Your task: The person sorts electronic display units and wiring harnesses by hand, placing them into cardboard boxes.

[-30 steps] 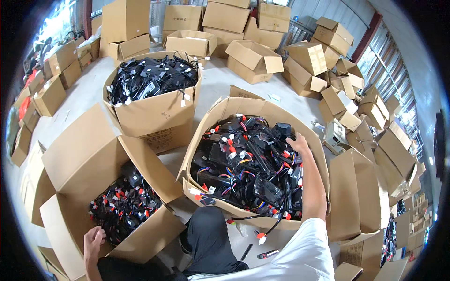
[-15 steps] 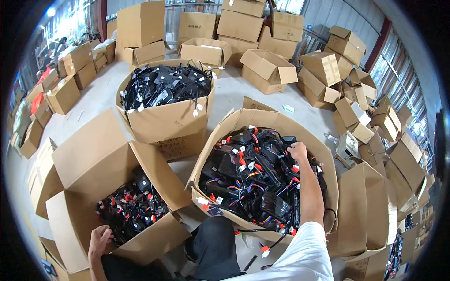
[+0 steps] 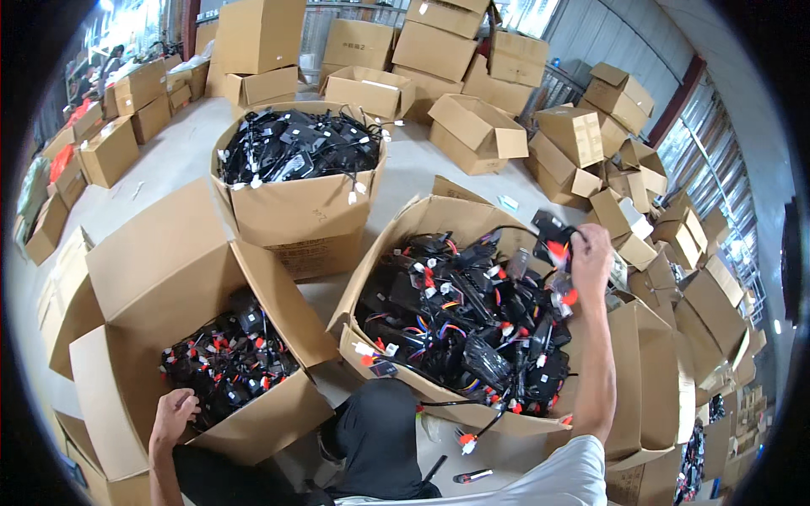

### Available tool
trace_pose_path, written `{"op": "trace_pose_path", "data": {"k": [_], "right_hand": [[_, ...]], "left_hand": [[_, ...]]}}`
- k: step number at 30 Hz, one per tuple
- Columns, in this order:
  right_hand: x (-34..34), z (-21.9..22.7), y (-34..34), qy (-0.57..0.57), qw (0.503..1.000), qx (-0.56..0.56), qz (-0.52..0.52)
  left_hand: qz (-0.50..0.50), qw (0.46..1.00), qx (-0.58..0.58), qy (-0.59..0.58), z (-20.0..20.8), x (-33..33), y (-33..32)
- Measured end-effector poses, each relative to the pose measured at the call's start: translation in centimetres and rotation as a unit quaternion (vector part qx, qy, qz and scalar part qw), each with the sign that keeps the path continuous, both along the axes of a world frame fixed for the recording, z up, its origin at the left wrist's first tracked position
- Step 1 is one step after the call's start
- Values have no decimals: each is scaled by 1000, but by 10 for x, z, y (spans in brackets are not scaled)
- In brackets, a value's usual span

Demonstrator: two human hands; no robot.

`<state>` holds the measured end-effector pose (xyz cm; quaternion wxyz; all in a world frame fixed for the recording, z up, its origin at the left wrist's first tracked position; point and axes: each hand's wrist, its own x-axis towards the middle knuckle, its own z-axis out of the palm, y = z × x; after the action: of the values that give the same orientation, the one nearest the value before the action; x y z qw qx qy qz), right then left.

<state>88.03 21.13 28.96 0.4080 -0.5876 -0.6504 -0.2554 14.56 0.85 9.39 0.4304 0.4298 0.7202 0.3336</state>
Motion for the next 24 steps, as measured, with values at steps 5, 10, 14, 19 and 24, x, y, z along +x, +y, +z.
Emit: {"op": "trace_pose_path", "data": {"k": [5, 10, 14, 19, 24], "right_hand": [[-31, 52, -39, -34, 999, -10, 24], [-58, 47, -46, 280, 951, -64, 115], [-113, 75, -57, 438, 813, -100, 371], [-189, 97, -71, 442, 723, -195, 494], [-283, 74, -96, 500, 621, -258, 545]], "left_hand": [[-48, 998, 44, -14, 5, 21, 9], [-105, 988, 111, 33, 25, 35, 11], [-125, 975, 181, -37, 61, 87, 34], [-152, 890, 406, 140, 100, 192, 62], [91, 732, 585, 337, 92, 225, 80]]}}
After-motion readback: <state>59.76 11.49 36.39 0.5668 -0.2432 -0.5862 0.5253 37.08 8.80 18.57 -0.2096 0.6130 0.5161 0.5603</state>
